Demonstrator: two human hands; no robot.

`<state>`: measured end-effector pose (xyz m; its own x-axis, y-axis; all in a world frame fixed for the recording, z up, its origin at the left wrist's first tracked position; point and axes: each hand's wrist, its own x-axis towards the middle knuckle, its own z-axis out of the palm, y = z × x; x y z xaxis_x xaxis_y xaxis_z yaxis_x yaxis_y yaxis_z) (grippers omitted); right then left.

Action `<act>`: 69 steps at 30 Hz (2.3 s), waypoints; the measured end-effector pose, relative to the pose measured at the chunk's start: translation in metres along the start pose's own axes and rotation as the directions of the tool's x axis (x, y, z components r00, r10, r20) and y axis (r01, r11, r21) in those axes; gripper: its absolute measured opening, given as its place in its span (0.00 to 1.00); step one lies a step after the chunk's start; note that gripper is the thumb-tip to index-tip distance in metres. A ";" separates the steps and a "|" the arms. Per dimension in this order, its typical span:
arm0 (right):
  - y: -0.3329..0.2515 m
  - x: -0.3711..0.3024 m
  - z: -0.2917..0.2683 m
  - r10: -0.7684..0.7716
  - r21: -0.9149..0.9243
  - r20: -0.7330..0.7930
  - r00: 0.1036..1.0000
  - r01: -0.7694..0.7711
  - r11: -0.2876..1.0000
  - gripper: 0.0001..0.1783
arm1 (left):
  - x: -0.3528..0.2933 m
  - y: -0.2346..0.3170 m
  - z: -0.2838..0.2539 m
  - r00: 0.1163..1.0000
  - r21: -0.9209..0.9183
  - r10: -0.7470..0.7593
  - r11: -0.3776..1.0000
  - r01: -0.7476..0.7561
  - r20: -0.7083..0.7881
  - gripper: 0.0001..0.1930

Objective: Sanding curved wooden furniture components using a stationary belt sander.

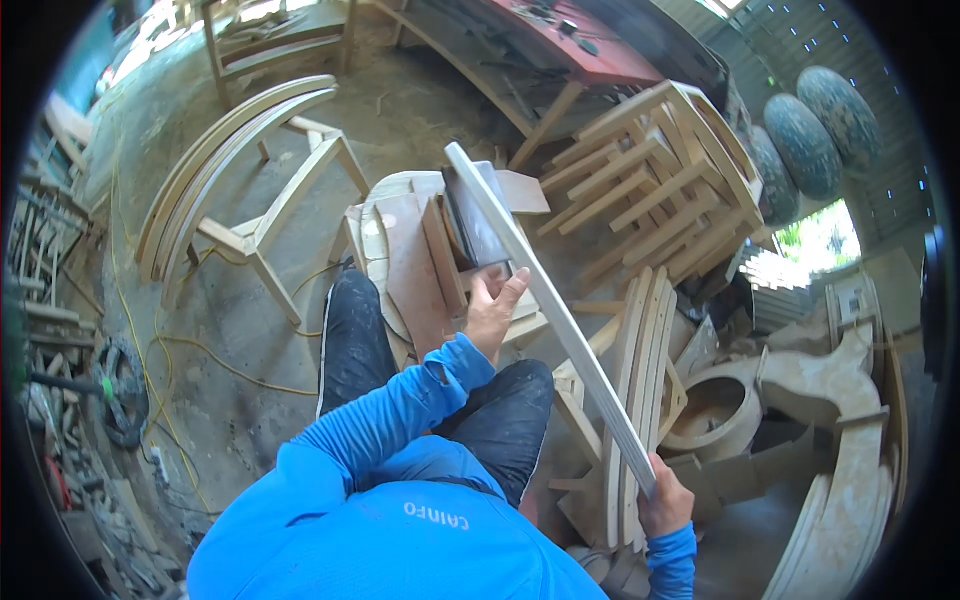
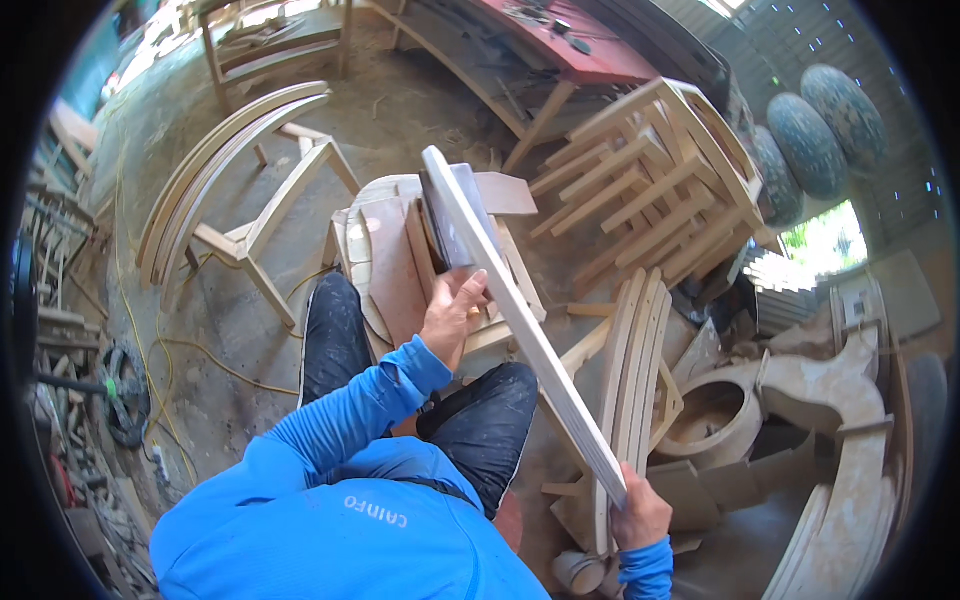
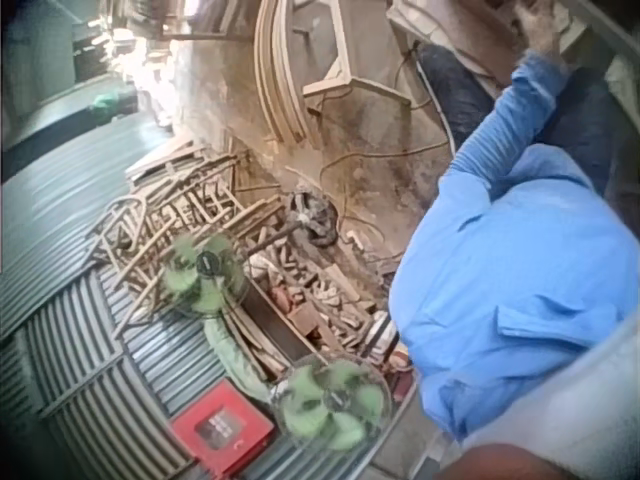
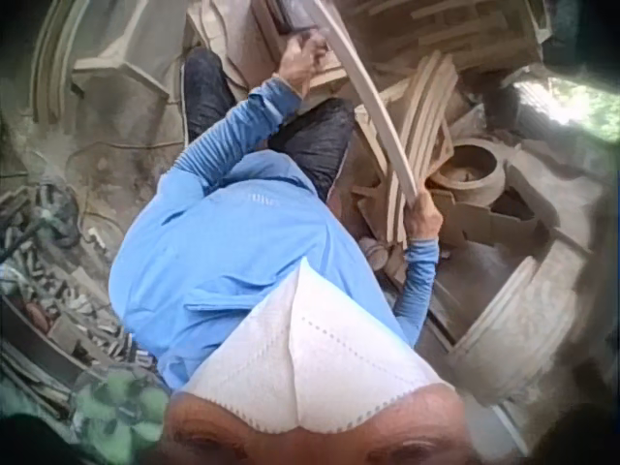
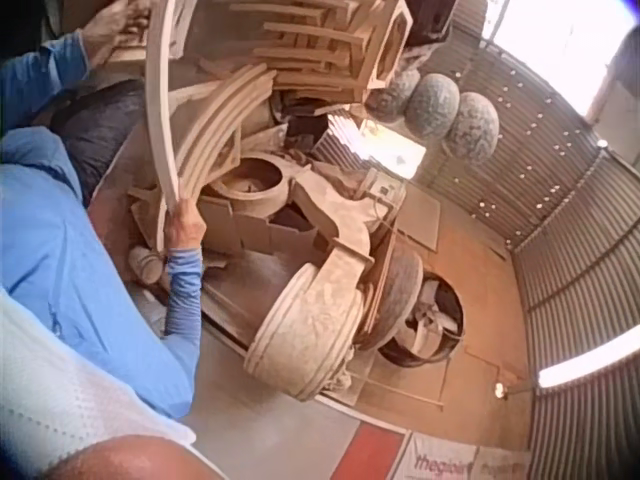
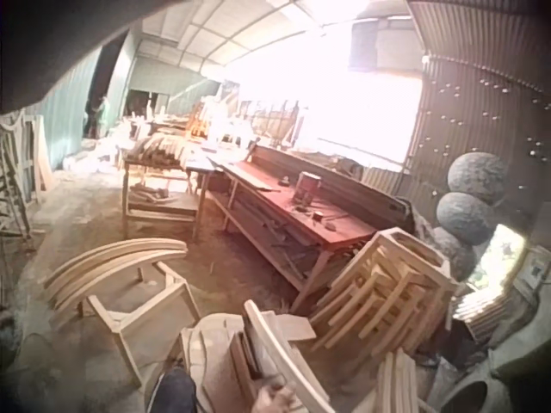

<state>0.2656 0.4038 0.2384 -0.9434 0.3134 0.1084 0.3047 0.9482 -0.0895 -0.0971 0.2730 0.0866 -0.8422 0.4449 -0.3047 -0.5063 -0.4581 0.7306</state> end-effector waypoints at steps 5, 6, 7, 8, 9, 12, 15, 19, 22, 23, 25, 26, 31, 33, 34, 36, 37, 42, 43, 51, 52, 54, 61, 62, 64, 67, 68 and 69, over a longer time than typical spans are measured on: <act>0.000 -0.024 0.000 -0.081 -0.154 -0.172 0.982 0.054 0.987 0.33 | -0.090 0.027 0.080 0.933 -0.263 -0.323 0.897 0.355 0.156 0.34; 0.000 -0.024 0.011 -0.060 -0.122 -0.237 0.970 0.032 0.992 0.32 | -0.093 0.035 0.096 0.928 -0.239 -0.325 0.901 0.362 0.181 0.34; 0.005 -0.027 0.025 -0.030 -0.072 -0.290 0.957 0.010 0.997 0.32 | -0.089 0.046 0.114 0.963 -0.210 -0.117 0.963 0.170 0.242 0.33; -0.003 -0.021 0.031 -0.026 -0.058 -0.306 0.952 0.008 0.998 0.32 | -0.088 0.062 0.128 0.952 -0.192 0.109 0.980 -0.055 0.287 0.32; -0.017 -0.006 0.033 -0.006 0.021 -0.354 0.935 0.015 1.000 0.32 | -0.092 0.086 0.148 0.901 -0.154 0.196 0.977 -0.146 0.387 0.30; -0.039 0.031 0.011 -0.103 0.061 -0.426 0.899 0.143 0.988 0.35 | -0.092 0.166 0.206 0.611 0.010 0.328 0.876 -0.481 0.720 0.27; -0.046 0.035 -0.024 -0.288 -0.002 -0.553 0.781 0.345 0.939 0.37 | -0.117 0.211 0.234 0.407 0.191 0.168 0.684 -0.704 0.898 0.21; -0.042 0.011 -0.063 -0.371 -0.185 -0.765 0.527 0.372 0.910 0.38 | -0.125 0.174 0.199 0.148 0.137 0.104 0.109 -0.985 0.983 0.20; -0.038 0.005 -0.079 -0.421 -0.429 -0.745 0.517 0.113 0.896 0.39 | -0.116 0.140 0.156 0.172 0.176 -0.321 -0.017 -0.984 0.931 0.19; -0.035 0.003 -0.079 -0.343 -0.438 -0.607 0.716 0.058 0.897 0.40 | -0.107 0.119 0.142 0.153 0.143 -0.401 -0.056 -0.988 0.903 0.19; -0.016 -0.005 -0.064 -0.129 -0.373 -0.312 0.941 0.004 0.928 0.45 | -0.095 0.089 0.117 0.144 0.118 -0.469 -0.084 -0.989 0.871 0.19; 0.000 -0.017 -0.042 -0.053 -0.189 -0.192 0.980 0.016 0.982 0.49 | -0.090 0.077 0.109 0.080 0.050 -0.532 -0.069 -0.996 0.843 0.19; 0.019 -0.101 0.097 0.171 0.217 -0.152 0.973 -0.136 0.967 0.32 | -0.075 0.044 0.096 0.023 -0.021 -0.625 -0.063 -0.998 0.781 0.20; 0.004 -0.109 0.109 0.217 0.317 -0.137 0.966 -0.164 0.934 0.30 | -0.068 0.038 0.092 0.082 0.023 -0.567 -0.110 -0.994 0.819 0.21; -0.005 -0.111 0.113 0.272 0.416 -0.126 0.954 -0.199 0.887 0.27 | -0.063 0.040 0.088 0.077 0.022 -0.568 -0.102 -0.995 0.819 0.21; -0.017 -0.113 0.116 0.334 0.414 -0.108 0.936 -0.263 0.871 0.24 | -0.052 0.050 0.072 0.200 0.177 -0.221 -0.117 -0.977 0.955 0.28; -0.019 -0.110 0.116 0.355 0.443 -0.089 0.931 -0.283 0.851 0.25 | -0.047 0.048 0.064 0.202 0.181 -0.218 -0.111 -0.977 0.955 0.28; -0.006 -0.079 0.117 0.319 0.406 -0.004 0.948 -0.290 0.866 0.26 | -0.010 0.015 0.031 0.563 0.597 0.198 -0.290 -0.748 0.802 0.36; -0.007 -0.068 0.117 0.287 0.389 -0.003 0.958 -0.263 0.883 0.27 | -0.007 0.020 0.029 0.599 0.630 0.196 -0.271 -0.728 0.776 0.35; -0.025 0.085 0.121 0.195 0.291 0.138 0.971 -0.228 0.929 0.23 | 0.123 0.072 -0.002 0.736 0.745 0.137 -0.220 -0.630 0.663 0.33; -0.029 0.111 0.124 0.174 0.260 0.163 0.971 -0.212 0.942 0.22 | 0.149 0.080 -0.009 0.740 0.752 0.149 -0.211 -0.624 0.656 0.33; -0.035 0.172 0.136 0.148 0.200 0.234 0.961 -0.197 0.960 0.21 | 0.200 0.087 -0.033 0.823 0.839 0.187 -0.223 -0.497 0.537 0.35; -0.078 0.399 0.173 0.004 -0.087 0.236 0.972 0.017 0.996 0.20 | 0.176 0.076 -0.090 0.719 0.936 0.656 0.053 -0.347 0.230 0.38; -0.092 0.428 0.177 -0.009 -0.110 0.241 0.970 0.036 0.993 0.19 | 0.156 0.068 -0.096 0.719 0.939 0.655 0.044 -0.342 0.232 0.38; -0.106 0.476 0.194 -0.088 -0.190 0.197 0.977 0.126 0.974 0.17 | 0.119 0.057 -0.102 0.716 0.916 0.680 0.171 -0.363 0.157 0.37; -0.129 0.503 0.207 -0.092 -0.173 0.148 0.985 0.118 0.978 0.17 | 0.082 0.047 -0.103 0.747 0.919 0.647 0.186 -0.349 0.153 0.36; -0.129 0.500 0.209 -0.113 -0.186 0.134 0.985 0.137 0.973 0.16 | 0.076 0.048 -0.098 0.744 0.917 0.648 0.180 -0.355 0.161 0.36; -0.123 0.495 0.206 -0.128 -0.204 0.117 0.985 0.150 0.967 0.16 | 0.073 0.049 -0.091 0.733 0.914 0.644 0.128 -0.386 0.220 0.36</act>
<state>-0.2661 0.4323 0.0994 -0.9835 0.1809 0.0027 0.1797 0.9749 0.1316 -0.2003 0.2136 0.0445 -0.9025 0.2002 0.3812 0.4298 0.4730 0.7691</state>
